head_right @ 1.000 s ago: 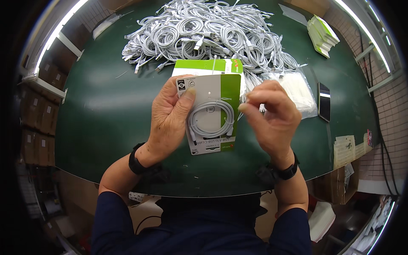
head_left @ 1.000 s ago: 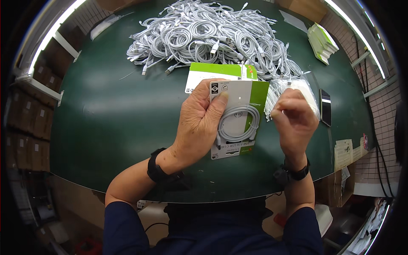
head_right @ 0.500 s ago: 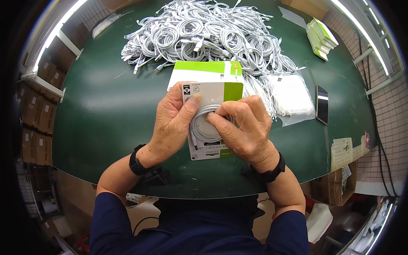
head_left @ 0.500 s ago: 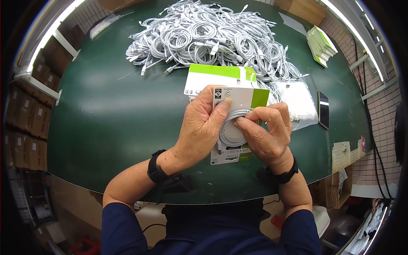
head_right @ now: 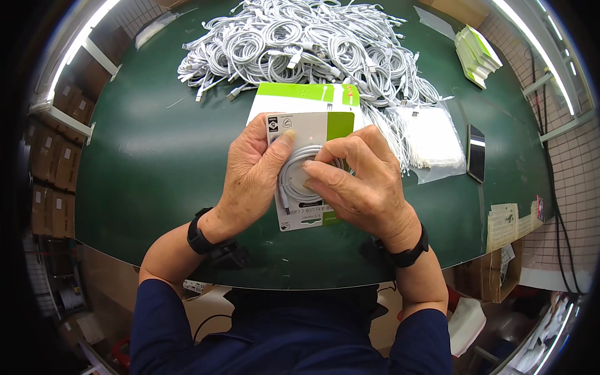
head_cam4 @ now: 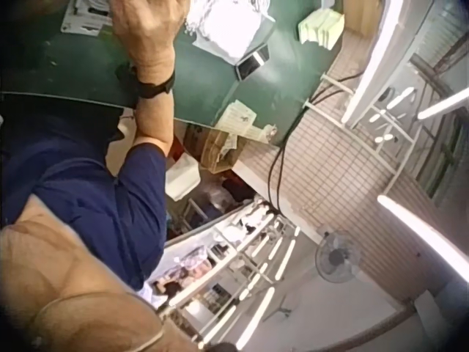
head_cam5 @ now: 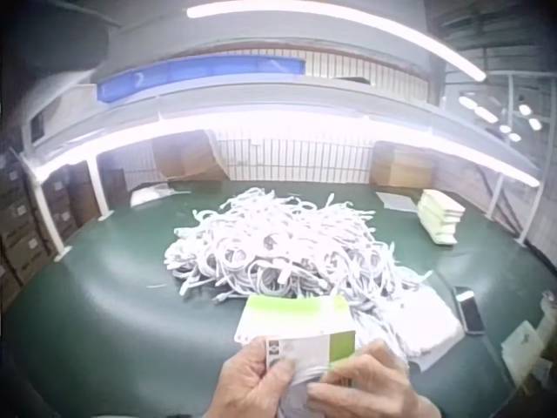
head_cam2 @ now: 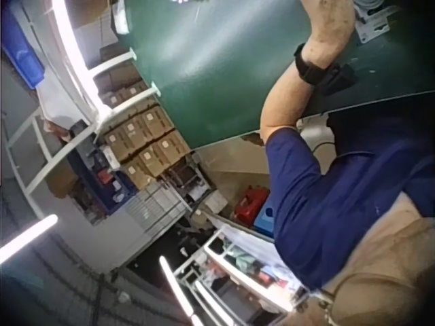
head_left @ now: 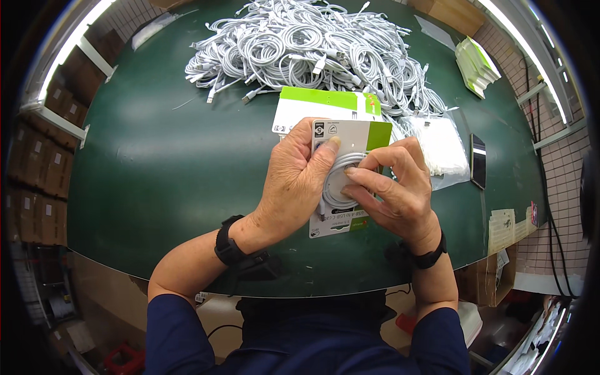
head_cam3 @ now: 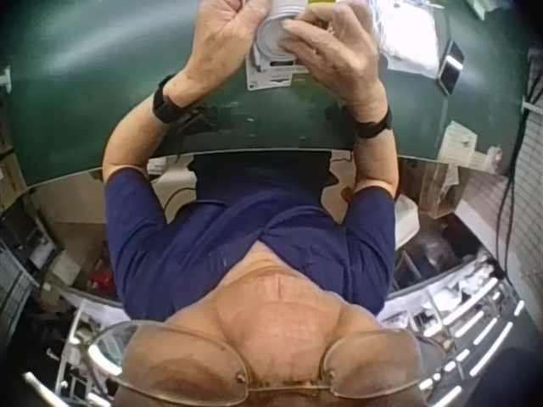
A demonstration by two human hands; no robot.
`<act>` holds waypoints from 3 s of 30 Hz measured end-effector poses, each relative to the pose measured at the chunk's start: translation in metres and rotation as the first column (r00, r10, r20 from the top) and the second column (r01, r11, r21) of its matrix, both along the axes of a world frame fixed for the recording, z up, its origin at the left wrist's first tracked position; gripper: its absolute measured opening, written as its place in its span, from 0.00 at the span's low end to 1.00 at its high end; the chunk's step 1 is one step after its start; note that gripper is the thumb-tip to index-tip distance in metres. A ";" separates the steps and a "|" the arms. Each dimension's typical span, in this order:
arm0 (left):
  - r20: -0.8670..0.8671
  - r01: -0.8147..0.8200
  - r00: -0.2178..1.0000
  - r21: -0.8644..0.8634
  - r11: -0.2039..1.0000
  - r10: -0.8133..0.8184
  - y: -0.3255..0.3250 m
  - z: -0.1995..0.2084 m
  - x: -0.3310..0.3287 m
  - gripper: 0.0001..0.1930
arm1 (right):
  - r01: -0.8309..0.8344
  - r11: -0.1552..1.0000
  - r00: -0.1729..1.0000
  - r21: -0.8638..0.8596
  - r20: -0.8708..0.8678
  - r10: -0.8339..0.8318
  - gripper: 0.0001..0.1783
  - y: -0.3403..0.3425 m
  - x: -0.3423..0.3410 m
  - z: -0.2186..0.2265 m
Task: Packaging USB cables into cardboard sleeves and securing them with plastic ties.
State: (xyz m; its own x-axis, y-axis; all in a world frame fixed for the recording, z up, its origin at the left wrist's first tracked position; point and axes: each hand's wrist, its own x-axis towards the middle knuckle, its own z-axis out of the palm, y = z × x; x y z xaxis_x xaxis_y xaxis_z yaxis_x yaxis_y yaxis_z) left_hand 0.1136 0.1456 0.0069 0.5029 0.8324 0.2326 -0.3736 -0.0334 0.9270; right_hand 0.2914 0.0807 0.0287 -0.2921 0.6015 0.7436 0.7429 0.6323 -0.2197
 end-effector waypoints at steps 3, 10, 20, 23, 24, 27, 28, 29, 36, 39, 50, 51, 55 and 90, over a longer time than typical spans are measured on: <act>0.038 -0.013 0.999 -0.026 1.000 0.014 -0.002 0.000 0.003 0.10 | 0.016 1.000 0.995 0.027 0.097 -0.018 0.22 -0.001 -0.001 -0.001; 0.064 -0.014 0.998 -0.007 1.000 0.014 -0.005 0.005 0.004 0.11 | 0.055 0.987 0.988 0.151 0.132 -0.075 0.21 0.001 -0.003 -0.013; 0.003 0.048 0.999 0.082 0.996 -0.048 -0.008 0.004 -0.002 0.13 | 0.075 0.972 0.997 0.221 -0.016 -0.073 0.18 0.001 0.000 -0.015; 0.092 0.111 0.989 0.076 0.991 -0.118 -0.010 0.007 -0.002 0.15 | 0.076 0.971 0.996 0.228 -0.066 -0.063 0.17 0.004 0.002 -0.017; 0.088 0.117 0.988 0.078 0.990 -0.124 -0.011 0.009 -0.002 0.15 | 0.083 0.970 0.995 0.230 -0.070 -0.069 0.17 0.004 0.003 -0.017; 0.023 0.137 0.990 0.080 0.987 -0.139 -0.011 0.011 -0.001 0.17 | 0.104 0.959 0.993 0.265 -0.090 -0.083 0.16 0.005 0.003 -0.017; 0.019 0.142 0.989 0.081 0.987 -0.144 -0.010 0.011 -0.001 0.17 | 0.109 0.958 0.992 0.266 -0.093 -0.087 0.16 0.005 0.003 -0.018; -0.006 0.125 0.992 0.085 0.988 -0.125 -0.009 0.010 -0.002 0.17 | 0.107 0.958 0.992 0.268 -0.091 -0.085 0.16 0.004 0.002 -0.017; 0.015 0.045 0.999 0.083 0.996 -0.046 -0.005 0.007 -0.002 0.17 | 0.029 0.963 0.998 0.268 -0.066 -0.012 0.14 -0.005 -0.004 -0.010; 0.029 0.042 0.999 0.086 0.995 -0.045 -0.005 0.008 -0.004 0.16 | -0.028 0.970 0.992 0.240 -0.110 0.056 0.14 -0.009 -0.006 -0.012; 0.068 0.033 0.997 0.081 0.996 -0.038 -0.001 0.012 -0.004 0.17 | -0.264 0.961 0.917 0.083 -0.287 0.277 0.13 -0.015 -0.009 -0.016; 0.072 0.030 0.997 0.079 0.996 -0.036 -0.001 0.012 -0.003 0.18 | -0.279 0.955 0.904 0.104 -0.307 0.298 0.14 -0.015 -0.009 -0.016; 0.051 0.039 0.998 0.062 0.997 -0.042 -0.003 0.013 -0.003 0.18 | -0.305 0.946 0.884 0.104 -0.338 0.323 0.15 -0.015 -0.009 -0.016; -0.026 0.044 0.999 0.090 0.995 -0.042 -0.007 0.000 0.003 0.15 | 0.026 0.981 0.984 0.193 -0.180 0.009 0.18 0.008 0.004 -0.006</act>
